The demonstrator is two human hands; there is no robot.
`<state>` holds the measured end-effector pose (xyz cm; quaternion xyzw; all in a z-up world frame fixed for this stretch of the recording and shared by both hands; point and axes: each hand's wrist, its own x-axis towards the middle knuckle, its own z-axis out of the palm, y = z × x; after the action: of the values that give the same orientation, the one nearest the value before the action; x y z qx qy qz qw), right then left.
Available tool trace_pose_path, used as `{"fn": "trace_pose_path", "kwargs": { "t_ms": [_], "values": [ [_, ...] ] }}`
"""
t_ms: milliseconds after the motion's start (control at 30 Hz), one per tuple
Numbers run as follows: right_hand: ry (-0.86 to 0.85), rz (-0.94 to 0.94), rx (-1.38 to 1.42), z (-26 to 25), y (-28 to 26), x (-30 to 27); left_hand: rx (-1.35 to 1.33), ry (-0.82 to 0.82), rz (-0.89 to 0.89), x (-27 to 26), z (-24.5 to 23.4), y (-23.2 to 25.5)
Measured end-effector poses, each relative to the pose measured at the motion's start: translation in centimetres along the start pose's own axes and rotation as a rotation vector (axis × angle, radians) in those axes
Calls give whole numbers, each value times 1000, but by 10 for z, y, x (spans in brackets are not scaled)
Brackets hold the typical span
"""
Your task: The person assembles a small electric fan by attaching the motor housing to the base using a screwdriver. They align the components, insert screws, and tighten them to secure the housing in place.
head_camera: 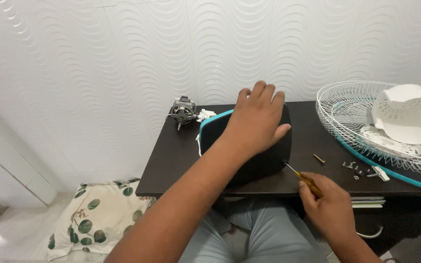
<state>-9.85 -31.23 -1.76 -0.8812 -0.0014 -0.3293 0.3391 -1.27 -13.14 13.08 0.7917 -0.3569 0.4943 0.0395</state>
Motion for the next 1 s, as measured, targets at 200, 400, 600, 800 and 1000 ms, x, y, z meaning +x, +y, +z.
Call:
{"fn": "trace_pose_path", "kwargs": {
  "t_ms": [200,400,600,800,1000],
  "values": [
    [-41,61,-31,3,5,0,-169,-803,-309,35,39,-40],
    [4,-47,-45,6,12,1,-346,-948,-363,35,61,-65],
    [22,-88,-71,6,12,1,-382,-1000,-448,38,65,-66],
    [0,-32,-80,6,9,4,-380,-976,-433,37,65,-65],
    [16,-80,-71,5,9,4,-364,-970,-410,37,64,-63]
  ]
}}
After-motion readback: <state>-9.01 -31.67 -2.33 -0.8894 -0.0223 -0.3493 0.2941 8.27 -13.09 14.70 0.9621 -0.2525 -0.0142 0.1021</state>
